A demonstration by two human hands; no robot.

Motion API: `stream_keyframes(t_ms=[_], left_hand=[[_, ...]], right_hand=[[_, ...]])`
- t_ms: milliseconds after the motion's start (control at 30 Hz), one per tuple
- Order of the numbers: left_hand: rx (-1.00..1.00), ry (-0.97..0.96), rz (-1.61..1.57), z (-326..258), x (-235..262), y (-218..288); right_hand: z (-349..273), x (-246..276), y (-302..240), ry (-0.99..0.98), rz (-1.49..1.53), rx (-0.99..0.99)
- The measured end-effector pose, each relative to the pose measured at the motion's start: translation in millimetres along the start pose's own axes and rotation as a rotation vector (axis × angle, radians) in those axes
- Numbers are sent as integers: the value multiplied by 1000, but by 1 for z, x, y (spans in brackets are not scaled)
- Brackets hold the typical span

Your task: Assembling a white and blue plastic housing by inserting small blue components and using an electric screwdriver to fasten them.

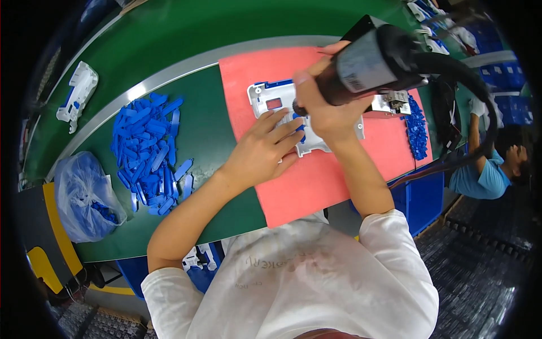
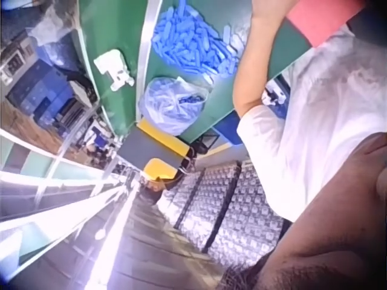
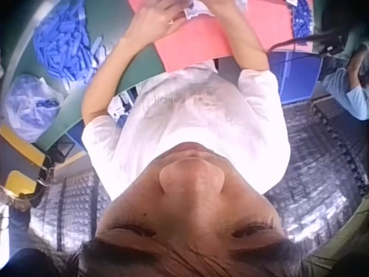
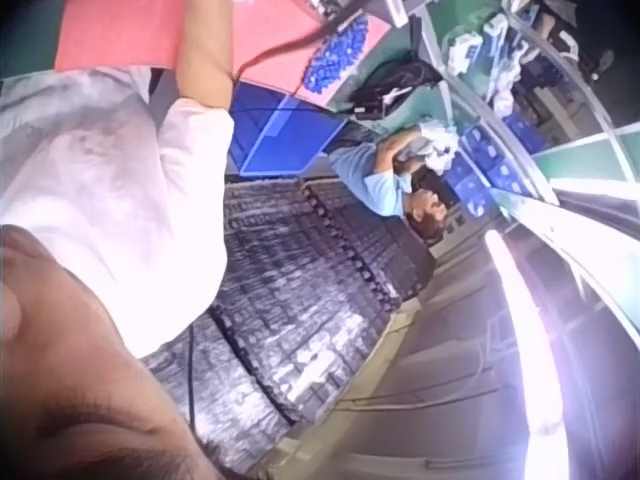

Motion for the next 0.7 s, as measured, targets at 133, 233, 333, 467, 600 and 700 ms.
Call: stream_keyframes(t_ms=[133, 233, 333, 467, 600, 700], left_hand=[[-1, -16, 34, -4, -1, -2], [-27, 16, 1, 1, -3, 1], [9, -7, 23, 0, 3, 6], [17, 7, 31, 0, 3, 5], [34, 20, 12, 3, 3, 5], [29, 29, 12, 6, 1, 6]], right_hand=[[4, 3, -5, 115, 73, -46], [14, 68, -19, 370, 70, 35], [25, 133, -31, 582, 151, 107], [26, 180, -17, 567, -63, 100], [24, 180, -5, 574, -148, 113], [26, 176, 1, 509, -165, 45]])
Point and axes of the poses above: each hand's wrist, its own z-axis towards the middle knuckle, its own x-axis out of the back of the hand, y = z × x, the point moved 2 cm from there along z, towards the middle knuckle, and after that the axes turned 13 degrees about -z, right-handed, at the moved point
